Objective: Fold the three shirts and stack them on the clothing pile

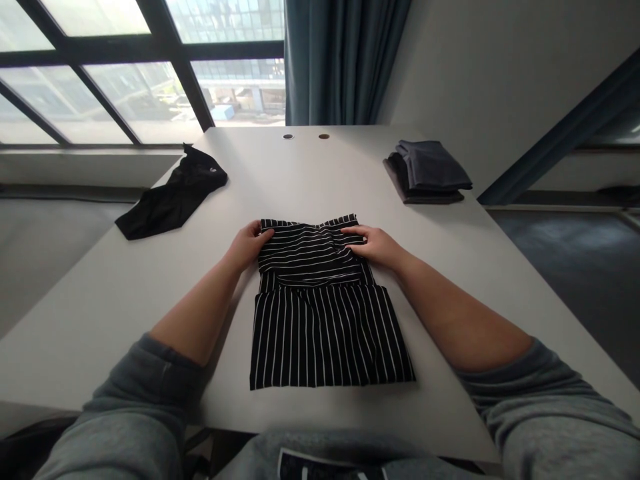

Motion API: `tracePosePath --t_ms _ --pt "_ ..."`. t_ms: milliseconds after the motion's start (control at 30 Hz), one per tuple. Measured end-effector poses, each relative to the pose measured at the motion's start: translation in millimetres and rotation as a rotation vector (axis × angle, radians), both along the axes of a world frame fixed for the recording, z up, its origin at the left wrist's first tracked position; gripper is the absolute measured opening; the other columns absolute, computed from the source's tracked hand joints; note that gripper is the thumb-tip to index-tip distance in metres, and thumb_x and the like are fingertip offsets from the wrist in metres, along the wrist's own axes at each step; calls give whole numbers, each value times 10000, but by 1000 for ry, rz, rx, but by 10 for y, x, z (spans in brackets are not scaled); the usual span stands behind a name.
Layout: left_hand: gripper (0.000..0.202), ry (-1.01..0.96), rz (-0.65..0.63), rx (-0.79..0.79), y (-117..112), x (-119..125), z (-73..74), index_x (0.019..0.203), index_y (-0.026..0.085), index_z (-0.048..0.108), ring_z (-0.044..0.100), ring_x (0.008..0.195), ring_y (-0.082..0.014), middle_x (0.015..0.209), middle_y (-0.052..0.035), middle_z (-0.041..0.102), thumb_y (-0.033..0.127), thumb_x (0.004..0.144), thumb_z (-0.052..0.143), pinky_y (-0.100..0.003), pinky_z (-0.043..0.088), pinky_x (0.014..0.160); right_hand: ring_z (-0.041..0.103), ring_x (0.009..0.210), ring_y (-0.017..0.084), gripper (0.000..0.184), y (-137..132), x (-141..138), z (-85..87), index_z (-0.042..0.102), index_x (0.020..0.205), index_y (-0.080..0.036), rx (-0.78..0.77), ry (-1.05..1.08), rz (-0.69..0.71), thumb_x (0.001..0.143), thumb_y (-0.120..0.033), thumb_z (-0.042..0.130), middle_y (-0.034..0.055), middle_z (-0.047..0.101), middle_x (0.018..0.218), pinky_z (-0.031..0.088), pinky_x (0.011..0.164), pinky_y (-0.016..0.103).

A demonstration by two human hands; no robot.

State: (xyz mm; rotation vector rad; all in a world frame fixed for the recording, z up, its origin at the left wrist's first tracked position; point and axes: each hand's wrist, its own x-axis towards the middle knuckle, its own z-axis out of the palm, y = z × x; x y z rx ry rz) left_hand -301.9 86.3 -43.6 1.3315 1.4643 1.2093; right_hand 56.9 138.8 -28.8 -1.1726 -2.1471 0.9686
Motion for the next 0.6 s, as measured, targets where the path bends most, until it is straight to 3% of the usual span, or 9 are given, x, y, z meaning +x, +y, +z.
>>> tracePosePath --t_ms 167,367,500,600 --pt "351 -45 -22 104 -120 -1 160 1022 180 628 703 948 -216 1014 -67 751 447 822 739 -419 571 927 649 1236 325 654 -138 42 96 636 1429 -236 82 52 10 825 -436 785 109 631 1400 525 1118 524" --pt "351 48 -58 185 -398 -5 414 982 193 596 682 882 -198 921 -25 707 441 803 768 -388 565 870 465 1445 324 714 -474 115 248 476 1569 -278 325 -74 86 886 -302 684 84 466 1556 408 1236 526" --pt "363 62 -97 225 -673 30 521 991 191 625 691 870 -203 912 -35 715 414 778 817 -387 569 864 482 1419 330 585 -654 222 223 537 1518 -301 399 -79 37 937 -267 603 85 541 1492 414 1212 560" --pt "327 81 -151 270 -913 49 580 986 191 640 705 966 -221 1037 -77 742 375 792 827 -404 561 934 589 1277 303 632 -768 310 136 491 1540 -318 396 134 16 929 -258 638 88 630 1365 481 1128 518"
